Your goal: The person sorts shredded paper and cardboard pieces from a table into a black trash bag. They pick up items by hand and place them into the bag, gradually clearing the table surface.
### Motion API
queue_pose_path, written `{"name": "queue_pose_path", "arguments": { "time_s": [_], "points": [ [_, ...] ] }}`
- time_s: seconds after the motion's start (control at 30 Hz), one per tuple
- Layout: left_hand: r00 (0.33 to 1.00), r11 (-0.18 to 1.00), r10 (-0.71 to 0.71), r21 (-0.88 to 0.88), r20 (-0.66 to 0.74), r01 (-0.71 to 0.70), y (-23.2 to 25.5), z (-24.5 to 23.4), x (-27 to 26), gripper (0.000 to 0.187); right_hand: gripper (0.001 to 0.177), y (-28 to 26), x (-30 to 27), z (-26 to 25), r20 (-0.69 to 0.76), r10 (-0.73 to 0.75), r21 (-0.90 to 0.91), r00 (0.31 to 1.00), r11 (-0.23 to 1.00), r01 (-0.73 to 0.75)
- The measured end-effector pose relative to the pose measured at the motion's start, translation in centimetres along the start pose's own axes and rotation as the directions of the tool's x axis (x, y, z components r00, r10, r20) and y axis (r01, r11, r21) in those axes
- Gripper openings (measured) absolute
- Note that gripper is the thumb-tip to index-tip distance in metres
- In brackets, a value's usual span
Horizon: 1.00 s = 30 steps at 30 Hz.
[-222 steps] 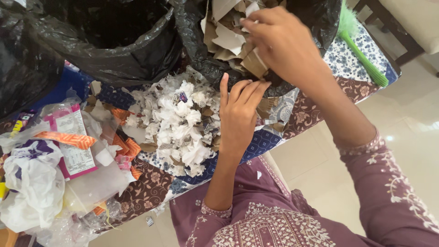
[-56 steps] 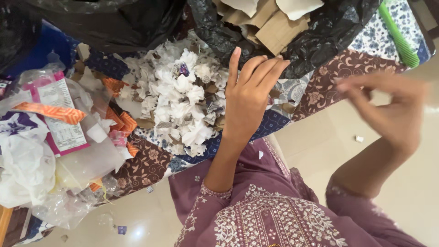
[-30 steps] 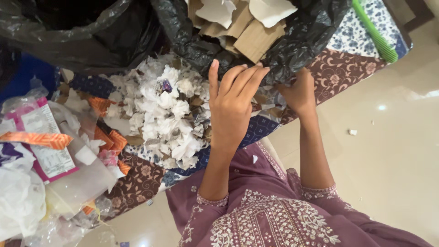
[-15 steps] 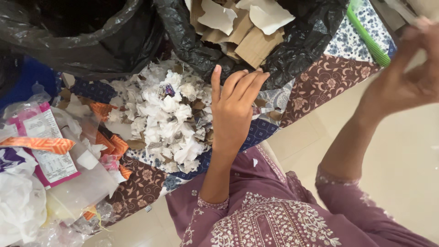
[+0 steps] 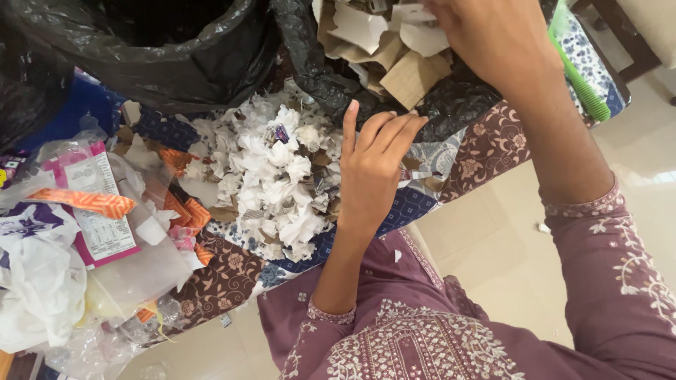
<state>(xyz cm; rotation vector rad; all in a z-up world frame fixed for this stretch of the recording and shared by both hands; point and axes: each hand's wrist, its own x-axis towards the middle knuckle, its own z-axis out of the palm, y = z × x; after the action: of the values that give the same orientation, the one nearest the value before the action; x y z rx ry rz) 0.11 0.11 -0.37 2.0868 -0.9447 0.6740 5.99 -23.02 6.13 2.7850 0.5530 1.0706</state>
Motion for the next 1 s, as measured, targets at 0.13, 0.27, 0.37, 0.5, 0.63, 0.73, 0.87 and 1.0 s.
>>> {"name": "queue_pose_path", "arguments": {
  "time_s": [0.13, 0.27, 0.37, 0.5, 0.63, 0.73, 0.87, 1.0],
  "points": [
    [1.000, 1.000, 0.001, -0.016, -0.006, -0.001, -0.1, 0.0, 0.0, 0.037, 0.007, -0.2, 0.1, -0.8, 0.097, -0.004, 0.150, 0.995, 0.989, -0.011],
    [1.000, 1.000, 0.003, -0.007, -0.007, -0.003, -0.1, 0.0, -0.1, 0.038, 0.011, -1.0, 0.6, -1.8, 0.240, 0.009, 0.224, 0.971, 0.972, -0.065],
    [1.000, 1.000, -0.009, -0.025, -0.001, 0.009, -0.1, 0.1, -0.1, 0.035, 0.011, -1.8, 0.5, -3.6, 0.209, 0.018, 0.165, 0.978, 0.985, -0.054],
    [1.000, 1.000, -0.009, -0.009, 0.004, 0.009, -0.3, 0.0, -0.3, 0.036, 0.010, -3.8, -1.8, -7.7, 0.071, 0.013, 0.090, 0.997, 0.996, -0.019],
    [1.000, 1.000, 0.001, 0.012, -0.010, -0.001, -0.3, 0.2, -0.2, 0.036, 0.011, -5.8, -6.2, -12.3, 0.133, 0.146, 0.215, 0.980, 0.961, -0.172],
    [1.000, 1.000, -0.001, -0.005, 0.006, 0.001, -0.4, 0.2, -0.3, 0.038, 0.016, -6.9, -9.1, -12.3, 0.395, 0.240, 0.417, 0.887, 0.813, -0.406],
    [1.000, 1.000, -0.008, -0.019, 0.027, 0.009, -0.3, 0.1, -0.3, 0.038, 0.035, -8.6, -12.2, -8.9, 0.558, 0.331, 0.360, 0.761, 0.730, -0.581],
    [0.999, 1.000, -0.016, -0.014, 0.036, 0.017, -0.1, 0.1, -0.2, 0.042, 0.050, -10.0, -14.3, -5.0, 0.602, 0.408, 0.362, 0.686, 0.626, -0.691]
  ]
}}
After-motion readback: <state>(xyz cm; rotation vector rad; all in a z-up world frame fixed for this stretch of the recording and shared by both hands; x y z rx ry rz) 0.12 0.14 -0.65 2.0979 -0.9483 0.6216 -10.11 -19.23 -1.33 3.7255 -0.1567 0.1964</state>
